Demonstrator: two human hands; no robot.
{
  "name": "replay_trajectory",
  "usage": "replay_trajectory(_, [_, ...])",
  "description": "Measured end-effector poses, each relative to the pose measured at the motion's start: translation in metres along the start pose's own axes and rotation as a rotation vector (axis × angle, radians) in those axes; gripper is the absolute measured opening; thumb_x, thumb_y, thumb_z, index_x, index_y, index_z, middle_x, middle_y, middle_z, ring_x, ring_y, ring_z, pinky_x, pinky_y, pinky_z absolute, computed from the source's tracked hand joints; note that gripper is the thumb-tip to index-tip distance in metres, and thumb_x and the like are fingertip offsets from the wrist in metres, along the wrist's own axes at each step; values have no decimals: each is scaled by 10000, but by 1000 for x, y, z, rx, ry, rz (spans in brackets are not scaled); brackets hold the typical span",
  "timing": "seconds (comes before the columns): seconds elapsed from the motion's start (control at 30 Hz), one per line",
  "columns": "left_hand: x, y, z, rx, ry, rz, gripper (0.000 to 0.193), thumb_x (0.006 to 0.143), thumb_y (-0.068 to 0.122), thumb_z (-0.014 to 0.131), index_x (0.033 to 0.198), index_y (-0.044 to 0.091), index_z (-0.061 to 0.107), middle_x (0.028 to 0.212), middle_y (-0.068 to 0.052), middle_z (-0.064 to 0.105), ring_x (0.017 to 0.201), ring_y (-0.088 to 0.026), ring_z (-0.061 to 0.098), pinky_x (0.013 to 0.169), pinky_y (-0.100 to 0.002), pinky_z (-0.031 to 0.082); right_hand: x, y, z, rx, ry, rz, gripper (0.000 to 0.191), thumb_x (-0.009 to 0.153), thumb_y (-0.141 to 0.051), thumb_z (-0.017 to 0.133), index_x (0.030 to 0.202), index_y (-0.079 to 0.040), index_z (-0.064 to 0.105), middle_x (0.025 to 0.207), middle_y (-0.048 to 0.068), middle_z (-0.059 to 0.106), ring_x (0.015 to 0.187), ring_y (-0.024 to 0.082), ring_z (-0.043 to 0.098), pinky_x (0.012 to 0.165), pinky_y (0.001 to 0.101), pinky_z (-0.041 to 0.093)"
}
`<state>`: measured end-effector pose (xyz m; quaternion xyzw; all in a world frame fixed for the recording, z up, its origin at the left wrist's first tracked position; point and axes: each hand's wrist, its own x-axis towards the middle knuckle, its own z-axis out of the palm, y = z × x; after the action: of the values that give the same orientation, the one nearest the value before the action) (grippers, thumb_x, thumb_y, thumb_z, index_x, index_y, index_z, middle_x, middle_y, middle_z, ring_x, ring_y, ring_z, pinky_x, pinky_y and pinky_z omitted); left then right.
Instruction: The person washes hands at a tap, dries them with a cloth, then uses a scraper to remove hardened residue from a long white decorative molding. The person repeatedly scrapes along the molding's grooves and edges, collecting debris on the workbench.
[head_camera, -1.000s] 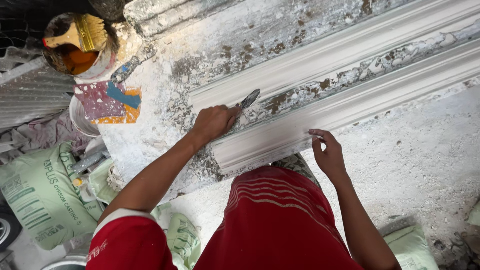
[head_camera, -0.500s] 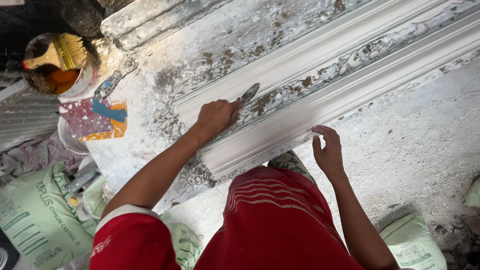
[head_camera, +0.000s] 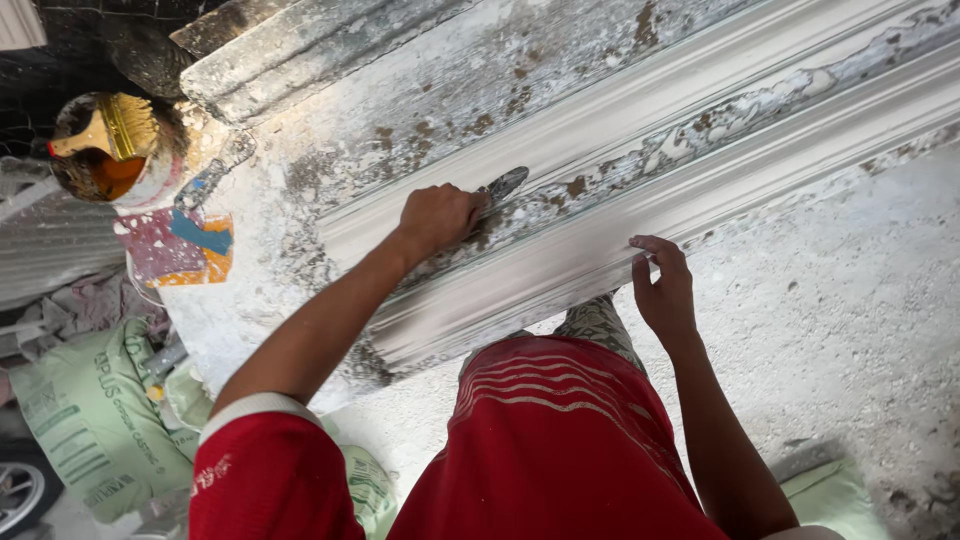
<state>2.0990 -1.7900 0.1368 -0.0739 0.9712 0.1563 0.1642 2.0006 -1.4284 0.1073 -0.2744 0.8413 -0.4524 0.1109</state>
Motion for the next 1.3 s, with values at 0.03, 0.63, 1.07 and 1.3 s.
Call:
replay_trajectory(0.03, [8,7,-3,22,0,-6,239,1022,327,527,1142,260,723,867,-110,745,780,-342,720,603,-511,561,6,7,-8,20,-12,13,218,1049,-70,573,1260,-59,627,1278,111,676,1200,252,631,1007,392,508])
replay_trajectory(0.63, [48,55,4,87,-169,-146,441,996,324,582,1428,415,588,881,-67,722,728,-213,719,625,-407,582,98,134,-162,-18,-142,-93,212,1049,-86,576,1251,-53,634,1281,113,670,1218,265,628,1030,403,505])
replay_trajectory(1.07, [105,107,-12,67,-116,-80,379,1006,315,559,1383,319,601,938,-127,740,821,-321,738,657,-487,581,76,126,-157,-70,-34,66,227,1049,-102,574,1266,-53,619,1291,122,670,1210,291,614,997,420,511])
replay_trajectory(1.3, [139,118,-13,83,-70,20,354,980,263,572,1323,291,658,912,-129,750,802,-319,741,640,-477,580,69,124,-137,-34,0,149,223,1048,-103,568,1259,-58,625,1284,113,679,1223,283,625,1007,414,525])
